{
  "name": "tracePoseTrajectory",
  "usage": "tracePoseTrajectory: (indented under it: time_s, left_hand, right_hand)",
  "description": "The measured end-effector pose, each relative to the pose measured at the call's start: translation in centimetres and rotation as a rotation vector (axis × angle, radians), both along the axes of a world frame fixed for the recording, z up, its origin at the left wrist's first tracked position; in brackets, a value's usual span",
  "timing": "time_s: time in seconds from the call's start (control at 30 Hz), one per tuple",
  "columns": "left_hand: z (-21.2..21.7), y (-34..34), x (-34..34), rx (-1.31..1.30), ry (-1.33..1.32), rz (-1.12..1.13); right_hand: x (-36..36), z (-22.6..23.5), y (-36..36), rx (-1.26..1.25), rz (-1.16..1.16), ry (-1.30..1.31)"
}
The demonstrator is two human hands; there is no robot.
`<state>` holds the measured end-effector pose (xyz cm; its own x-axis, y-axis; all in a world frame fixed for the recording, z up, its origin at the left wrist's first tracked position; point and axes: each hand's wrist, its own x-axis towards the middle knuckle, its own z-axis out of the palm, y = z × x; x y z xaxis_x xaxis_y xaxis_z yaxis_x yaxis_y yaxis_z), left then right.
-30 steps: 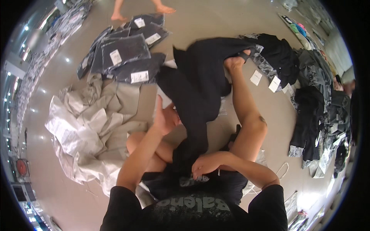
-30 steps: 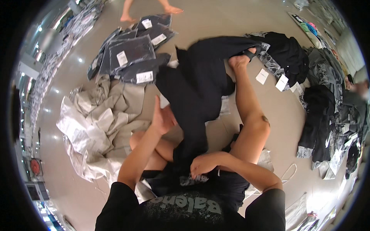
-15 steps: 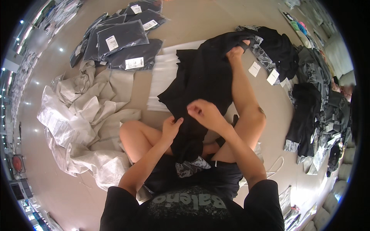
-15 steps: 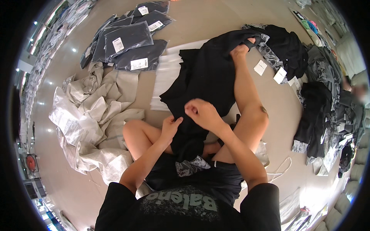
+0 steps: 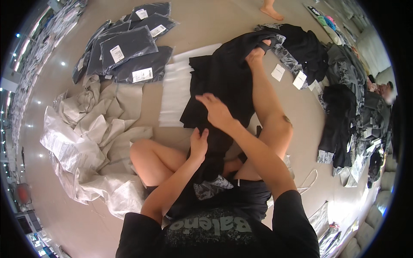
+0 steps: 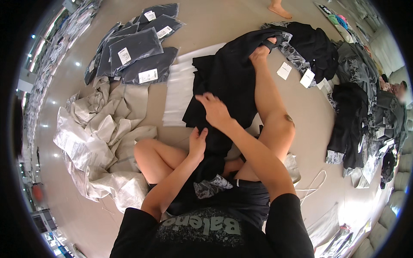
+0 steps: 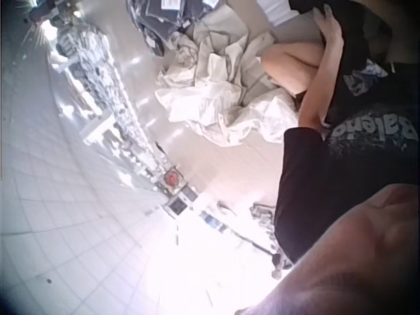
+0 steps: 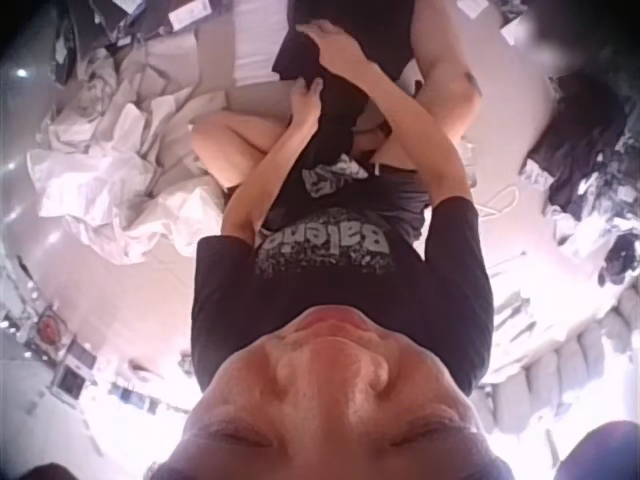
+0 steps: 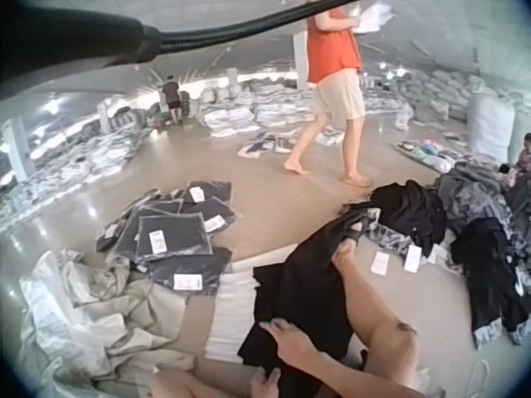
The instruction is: The person sits on the floor and repeatedly folds black shirts, buttons them, and places them into clear plastic bags. The person handles the shirts one at a time, smoothing them out before folding and packaging them.
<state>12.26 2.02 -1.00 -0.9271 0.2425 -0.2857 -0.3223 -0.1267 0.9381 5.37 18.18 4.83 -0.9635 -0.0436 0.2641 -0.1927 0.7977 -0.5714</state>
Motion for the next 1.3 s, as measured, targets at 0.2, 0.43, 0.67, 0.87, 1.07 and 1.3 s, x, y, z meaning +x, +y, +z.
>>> tracePoseTrajectory:
  time_s: [0.2,0.43,0.67,0.87,1.07,1.3]
  left_hand:
    - [14.5,-6.3,-0.1,-0.221,0.259,-0.219]
    - [23.0,-14.8,-10.8,-0.796,0.261,-0.233]
    - [44.3,-18.5,-22.6,-0.701,1.207,-0.076]
    - [45.9,-24.0,-14.6,-1.103,1.481,-0.474]
    - [31.9,-31.0,-8.0,-1.252,1.288,-0.676]
    - [18.5,-32.5,1.2,-1.125,0.813,-0.396]
  right_hand:
    - [-9.4,2.0,5.6,0.564,-0.120,-0.035]
    - [-15.8,6.0,13.0,0.515,-0.116,0.103]
    - [-11.7,29.6,14.1,-0.015,-0.138,0.764]
    - [-0.3,29.1,10.5,-0.371,0.213,0.337]
    - [9.3,17.2,3.4,-0.120,0.582,-0.117]
    - [13.8,6.1,-1.2,-0.129,0.408,-0.547]
